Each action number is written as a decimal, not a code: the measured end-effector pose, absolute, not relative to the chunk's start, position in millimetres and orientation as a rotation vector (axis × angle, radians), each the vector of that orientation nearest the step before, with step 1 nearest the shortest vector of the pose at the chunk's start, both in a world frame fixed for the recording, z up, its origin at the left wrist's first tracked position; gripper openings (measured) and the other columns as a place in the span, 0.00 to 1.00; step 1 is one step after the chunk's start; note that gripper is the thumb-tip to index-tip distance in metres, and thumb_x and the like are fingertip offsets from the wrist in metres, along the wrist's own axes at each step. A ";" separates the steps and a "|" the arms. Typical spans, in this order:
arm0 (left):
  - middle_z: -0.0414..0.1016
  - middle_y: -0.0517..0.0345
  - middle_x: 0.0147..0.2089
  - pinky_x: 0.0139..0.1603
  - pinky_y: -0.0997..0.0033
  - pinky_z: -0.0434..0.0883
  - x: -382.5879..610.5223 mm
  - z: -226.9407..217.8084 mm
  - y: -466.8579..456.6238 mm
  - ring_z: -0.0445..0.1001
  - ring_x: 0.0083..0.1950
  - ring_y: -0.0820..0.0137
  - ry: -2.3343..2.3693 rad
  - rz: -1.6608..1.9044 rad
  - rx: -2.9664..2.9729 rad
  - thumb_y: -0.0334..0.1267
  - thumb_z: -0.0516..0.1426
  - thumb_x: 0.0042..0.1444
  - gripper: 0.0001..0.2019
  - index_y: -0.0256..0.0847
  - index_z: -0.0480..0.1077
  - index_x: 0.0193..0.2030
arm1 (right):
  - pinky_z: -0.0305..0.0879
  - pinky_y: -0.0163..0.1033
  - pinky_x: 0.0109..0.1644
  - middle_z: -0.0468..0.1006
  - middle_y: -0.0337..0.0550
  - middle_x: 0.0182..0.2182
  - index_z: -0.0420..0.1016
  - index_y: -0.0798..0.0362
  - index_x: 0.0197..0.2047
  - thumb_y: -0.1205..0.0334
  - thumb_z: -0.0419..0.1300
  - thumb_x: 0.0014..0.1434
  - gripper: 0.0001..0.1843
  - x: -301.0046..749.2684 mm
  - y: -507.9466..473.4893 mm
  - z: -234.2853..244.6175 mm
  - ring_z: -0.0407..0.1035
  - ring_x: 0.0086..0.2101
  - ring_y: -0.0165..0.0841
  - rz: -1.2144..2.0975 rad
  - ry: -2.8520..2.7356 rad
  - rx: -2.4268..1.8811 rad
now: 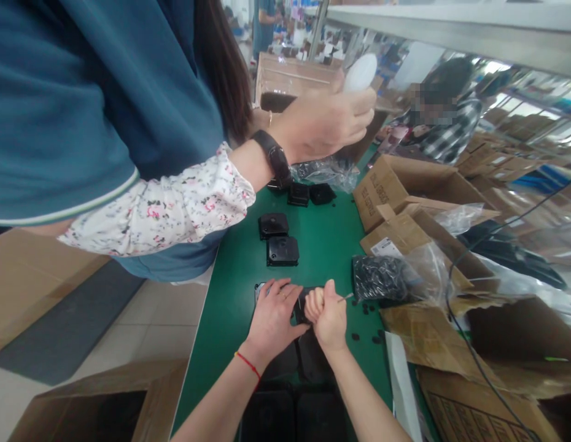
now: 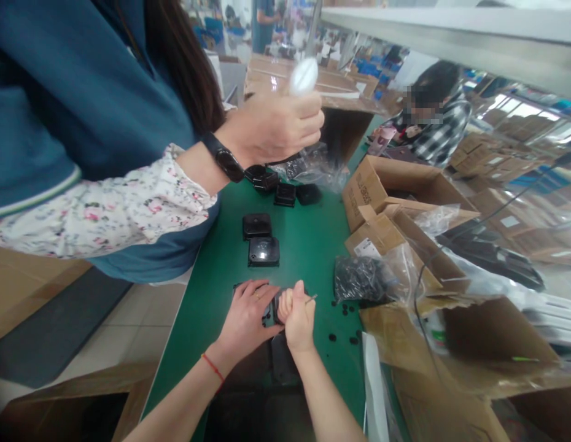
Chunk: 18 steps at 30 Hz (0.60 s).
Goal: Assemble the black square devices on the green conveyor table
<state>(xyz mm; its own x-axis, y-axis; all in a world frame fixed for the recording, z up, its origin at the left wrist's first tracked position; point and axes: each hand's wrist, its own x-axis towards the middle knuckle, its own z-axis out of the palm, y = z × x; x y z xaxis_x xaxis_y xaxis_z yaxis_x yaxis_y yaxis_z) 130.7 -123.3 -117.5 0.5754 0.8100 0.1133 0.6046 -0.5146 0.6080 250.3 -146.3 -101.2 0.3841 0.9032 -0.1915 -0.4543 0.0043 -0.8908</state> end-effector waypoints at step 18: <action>0.70 0.56 0.64 0.70 0.43 0.59 118.1 -109.7 -139.7 0.63 0.66 0.56 1.066 0.483 2.251 0.38 0.70 0.45 0.38 0.47 0.63 0.63 | 0.40 0.33 0.16 0.47 0.27 0.10 0.48 0.49 0.12 0.37 0.63 0.53 0.36 307.8 -193.6 -75.9 0.42 0.13 0.23 0.921 -0.180 -1.270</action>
<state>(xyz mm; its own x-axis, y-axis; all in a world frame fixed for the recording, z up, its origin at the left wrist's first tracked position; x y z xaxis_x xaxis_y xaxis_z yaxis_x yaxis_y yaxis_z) 118.1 -139.7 -109.7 0.6122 0.7877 0.0689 0.5713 -0.5009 0.6501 307.8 -193.6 -75.9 0.6438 0.6755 -0.3595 -0.4911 0.0045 -0.8711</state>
